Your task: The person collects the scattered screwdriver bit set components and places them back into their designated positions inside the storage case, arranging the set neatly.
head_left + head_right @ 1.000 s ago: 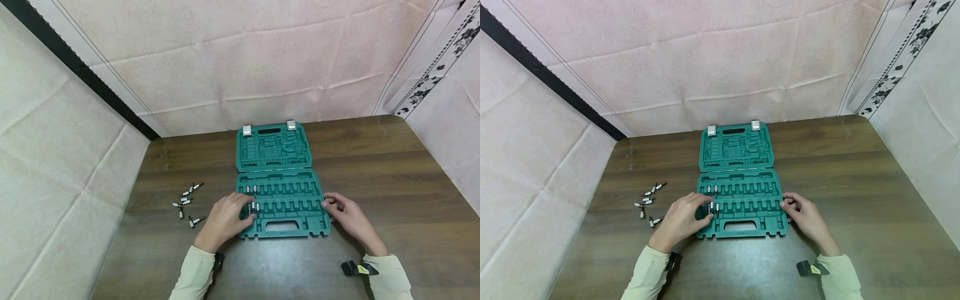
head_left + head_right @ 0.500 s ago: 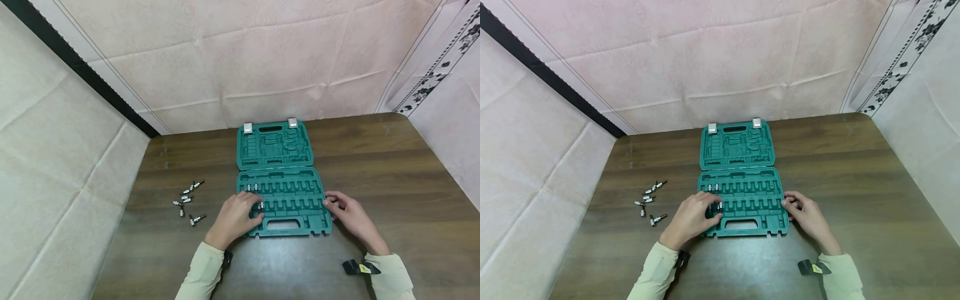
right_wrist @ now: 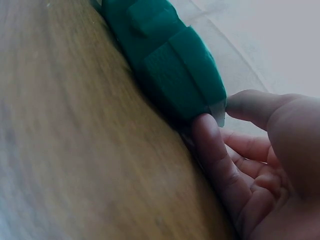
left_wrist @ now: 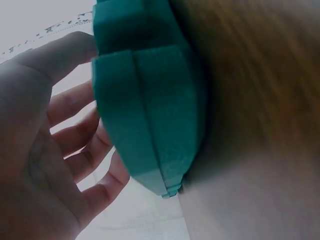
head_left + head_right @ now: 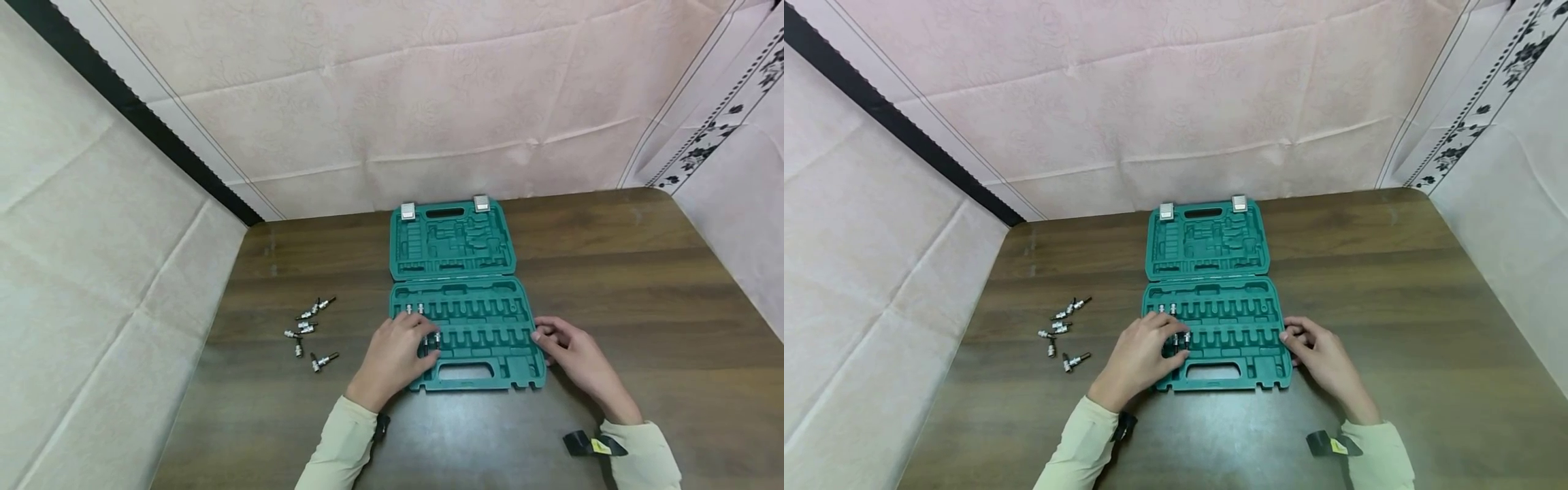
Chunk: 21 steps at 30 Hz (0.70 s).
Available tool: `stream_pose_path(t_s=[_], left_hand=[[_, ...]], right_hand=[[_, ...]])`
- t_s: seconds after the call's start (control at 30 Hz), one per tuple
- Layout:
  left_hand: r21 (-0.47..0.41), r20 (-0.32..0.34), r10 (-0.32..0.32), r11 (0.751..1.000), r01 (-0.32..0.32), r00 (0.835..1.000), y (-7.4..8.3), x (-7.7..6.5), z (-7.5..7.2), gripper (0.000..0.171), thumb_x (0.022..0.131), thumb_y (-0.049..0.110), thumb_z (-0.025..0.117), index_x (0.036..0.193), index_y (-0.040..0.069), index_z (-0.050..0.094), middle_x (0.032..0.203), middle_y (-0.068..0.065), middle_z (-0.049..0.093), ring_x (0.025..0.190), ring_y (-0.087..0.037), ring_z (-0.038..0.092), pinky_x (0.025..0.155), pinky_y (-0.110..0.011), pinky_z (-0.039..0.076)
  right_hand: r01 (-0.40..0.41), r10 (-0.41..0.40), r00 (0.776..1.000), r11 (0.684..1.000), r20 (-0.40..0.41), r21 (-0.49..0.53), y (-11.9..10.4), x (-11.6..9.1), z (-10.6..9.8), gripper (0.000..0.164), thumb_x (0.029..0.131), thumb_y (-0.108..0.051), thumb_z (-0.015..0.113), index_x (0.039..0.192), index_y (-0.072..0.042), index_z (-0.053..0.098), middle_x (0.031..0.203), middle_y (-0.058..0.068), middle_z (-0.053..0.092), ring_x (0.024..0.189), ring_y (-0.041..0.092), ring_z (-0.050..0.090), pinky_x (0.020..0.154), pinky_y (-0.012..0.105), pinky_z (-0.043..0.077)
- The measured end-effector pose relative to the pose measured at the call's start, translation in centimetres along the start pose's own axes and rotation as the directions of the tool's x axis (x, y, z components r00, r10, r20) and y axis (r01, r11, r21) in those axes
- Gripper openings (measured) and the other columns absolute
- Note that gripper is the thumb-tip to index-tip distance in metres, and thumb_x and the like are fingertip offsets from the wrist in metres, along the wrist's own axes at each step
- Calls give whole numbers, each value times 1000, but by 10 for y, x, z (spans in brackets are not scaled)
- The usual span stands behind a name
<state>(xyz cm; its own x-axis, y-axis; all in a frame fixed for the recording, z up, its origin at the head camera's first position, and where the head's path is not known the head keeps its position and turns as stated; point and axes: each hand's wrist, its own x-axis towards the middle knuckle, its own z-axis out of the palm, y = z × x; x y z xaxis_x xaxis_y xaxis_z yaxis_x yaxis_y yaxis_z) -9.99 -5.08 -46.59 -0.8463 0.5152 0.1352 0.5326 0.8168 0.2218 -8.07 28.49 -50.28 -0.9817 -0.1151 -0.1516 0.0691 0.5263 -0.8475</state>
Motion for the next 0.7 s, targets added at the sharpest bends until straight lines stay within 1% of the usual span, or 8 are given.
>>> stream_pose_path(t_s=[0.17,0.3,0.4,0.53,0.6,0.7], left_hand=[[8,0,3,1000,-3,1000,3,-1,2,33,94,37,82,122,20,79,120,3,72,111,-19,66,92,-44,58],[-1,3,-16,1000,16,1000,5,-3,3,33,94,36,83,122,20,80,119,3,72,107,-18,66,89,-41,58],[-54,8,-37,998,38,999,7,-4,4,33,93,34,84,123,19,80,118,3,71,106,-18,66,88,-39,58],[-132,16,-82,988,83,997,11,-3,3,33,92,31,85,122,16,81,117,2,71,109,-19,66,91,-41,58],[-144,16,-105,984,106,994,12,-2,2,33,91,29,86,120,15,81,115,2,72,109,-19,66,92,-41,58],[-142,17,-120,982,121,993,15,0,2,32,90,27,87,120,14,82,114,2,72,108,-18,66,91,-40,58]], right_hand=[[11,-11,1000,1000,-5,8,2,0,0,45,110,-26,60,143,3,57,114,16,66,85,12,64,72,26,59],[27,-27,1000,1000,-1,16,1,0,2,44,110,-24,61,143,4,57,113,17,67,84,11,65,71,27,59],[22,-22,1000,1000,-6,12,1,-1,2,43,109,-23,61,143,4,57,112,16,67,82,10,64,70,27,59],[11,-11,1000,1000,-10,11,3,-2,2,44,109,-24,61,143,4,57,112,15,67,81,9,64,69,28,58],[13,-13,1000,1000,-5,11,3,-1,3,45,109,-25,62,143,4,57,112,15,67,80,9,65,69,28,58],[21,-21,1000,1000,-2,13,4,0,1,45,109,-25,62,143,4,57,112,15,68,80,9,65,69,28,59]])
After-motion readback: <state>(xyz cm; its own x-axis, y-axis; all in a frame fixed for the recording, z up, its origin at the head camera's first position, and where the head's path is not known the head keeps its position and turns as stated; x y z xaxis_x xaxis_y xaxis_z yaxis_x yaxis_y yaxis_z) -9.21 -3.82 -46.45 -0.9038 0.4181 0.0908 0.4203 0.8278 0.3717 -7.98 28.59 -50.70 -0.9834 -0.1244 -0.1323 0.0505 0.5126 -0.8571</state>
